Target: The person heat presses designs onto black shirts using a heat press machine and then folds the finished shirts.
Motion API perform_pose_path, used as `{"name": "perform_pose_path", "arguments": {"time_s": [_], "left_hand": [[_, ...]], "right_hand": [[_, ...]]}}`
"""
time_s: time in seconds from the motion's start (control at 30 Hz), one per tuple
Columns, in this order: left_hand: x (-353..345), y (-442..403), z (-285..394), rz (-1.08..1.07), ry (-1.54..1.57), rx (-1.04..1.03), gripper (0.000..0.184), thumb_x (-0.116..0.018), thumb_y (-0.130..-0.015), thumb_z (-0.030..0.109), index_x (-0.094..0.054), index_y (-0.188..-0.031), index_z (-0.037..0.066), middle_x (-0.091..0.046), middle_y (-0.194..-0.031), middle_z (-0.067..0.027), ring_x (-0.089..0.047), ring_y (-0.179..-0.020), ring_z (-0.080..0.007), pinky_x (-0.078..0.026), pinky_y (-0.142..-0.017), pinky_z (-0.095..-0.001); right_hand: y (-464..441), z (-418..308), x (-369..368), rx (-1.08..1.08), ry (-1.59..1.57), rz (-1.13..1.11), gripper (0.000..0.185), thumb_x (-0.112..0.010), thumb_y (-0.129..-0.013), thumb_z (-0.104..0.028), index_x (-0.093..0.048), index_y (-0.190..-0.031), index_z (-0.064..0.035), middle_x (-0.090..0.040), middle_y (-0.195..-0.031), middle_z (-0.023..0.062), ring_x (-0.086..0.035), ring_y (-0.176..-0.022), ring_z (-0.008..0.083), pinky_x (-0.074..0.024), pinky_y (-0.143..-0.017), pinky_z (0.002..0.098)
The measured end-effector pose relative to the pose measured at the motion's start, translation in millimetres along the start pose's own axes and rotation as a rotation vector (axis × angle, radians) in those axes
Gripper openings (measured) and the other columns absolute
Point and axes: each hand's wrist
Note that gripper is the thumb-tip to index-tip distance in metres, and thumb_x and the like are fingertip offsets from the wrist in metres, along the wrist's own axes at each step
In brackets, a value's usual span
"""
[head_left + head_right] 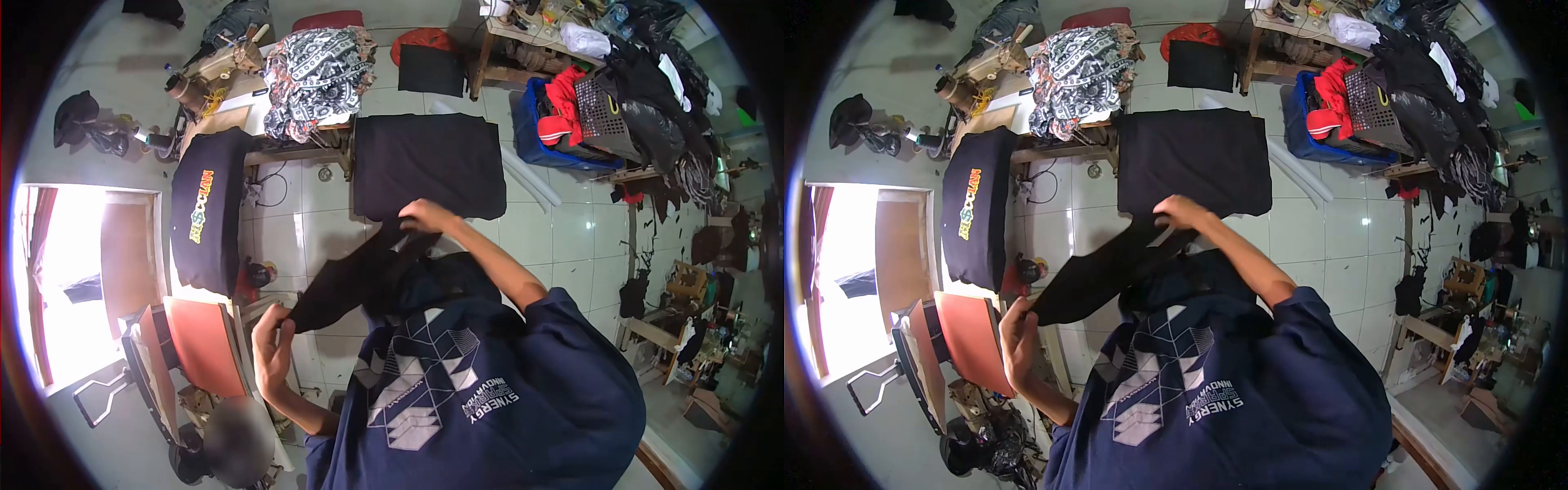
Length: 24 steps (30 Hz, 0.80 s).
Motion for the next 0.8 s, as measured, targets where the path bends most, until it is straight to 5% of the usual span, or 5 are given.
{"name": "perform_pose_path", "arguments": {"time_s": [0.1,0.27,0.37,0.5,0.8], "left_hand": [[-9,-6,1,0.207,-0.126,-0.064,0.007,-0.055,-0.096,0.005,-0.056,-0.096,-0.002,-0.044,-0.079,-0.0022,-0.039,-0.074,-0.0101,-0.034,-0.066,-0.0253],[-17,-39,-20,0.189,-0.106,0.011,0.014,-0.058,-0.096,0.009,-0.060,-0.101,-0.004,-0.058,-0.081,-0.0070,-0.051,-0.079,-0.0133,-0.044,-0.074,-0.0282],[-28,-56,-24,0.221,-0.184,-0.024,0.014,-0.058,-0.094,0.008,-0.060,-0.102,-0.004,-0.059,-0.083,-0.0121,-0.054,-0.076,-0.0178,-0.046,-0.075,-0.0306],[-41,-71,-23,0.186,-0.158,-0.083,0.015,-0.058,-0.094,0.005,-0.062,-0.105,-0.004,-0.060,-0.087,-0.0139,-0.057,-0.077,-0.0230,-0.046,-0.073,-0.0324],[-74,-54,-55,-0.131,-0.106,0.018,0.016,-0.061,-0.091,0.006,-0.064,-0.105,0.000,-0.063,-0.092,-0.0144,-0.061,-0.076,-0.0274,-0.050,-0.067,-0.0352]], "right_hand": [[26,-20,64,-0.353,0.062,0.264,0.011,-0.062,-0.092,-0.014,-0.066,-0.101,-0.0074,-0.068,-0.083,0.0172,-0.066,-0.080,0.0382,-0.0515,-0.070,0.0442],[76,-36,146,-0.302,0.163,0.686,0.017,-0.062,-0.094,-0.010,-0.065,-0.110,-0.0081,-0.066,-0.082,0.0203,-0.065,-0.070,0.0388,-0.0473,-0.060,0.0418],[100,-59,188,-0.335,0.313,0.658,0.016,-0.066,-0.092,-0.008,-0.068,-0.107,-0.0046,-0.064,-0.071,0.0178,-0.058,-0.051,0.0251,-0.0441,-0.051,0.0335],[125,-114,219,-0.533,0.132,0.596,0.016,-0.068,-0.091,-0.008,-0.072,-0.102,0.0025,-0.059,-0.061,0.0066,-0.049,-0.048,0.0078,-0.0381,-0.045,0.0295],[223,-149,211,-1.012,-0.052,0.320,0.018,-0.071,-0.087,-0.014,-0.076,-0.093,0.0014,-0.052,-0.052,0.0013,-0.044,-0.047,0.0053,-0.0312,-0.045,0.0261]]}}
Point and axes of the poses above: each hand's wrist, its own y-axis away from the middle knuckle, its own x-axis out of the back of the hand, z = x × y
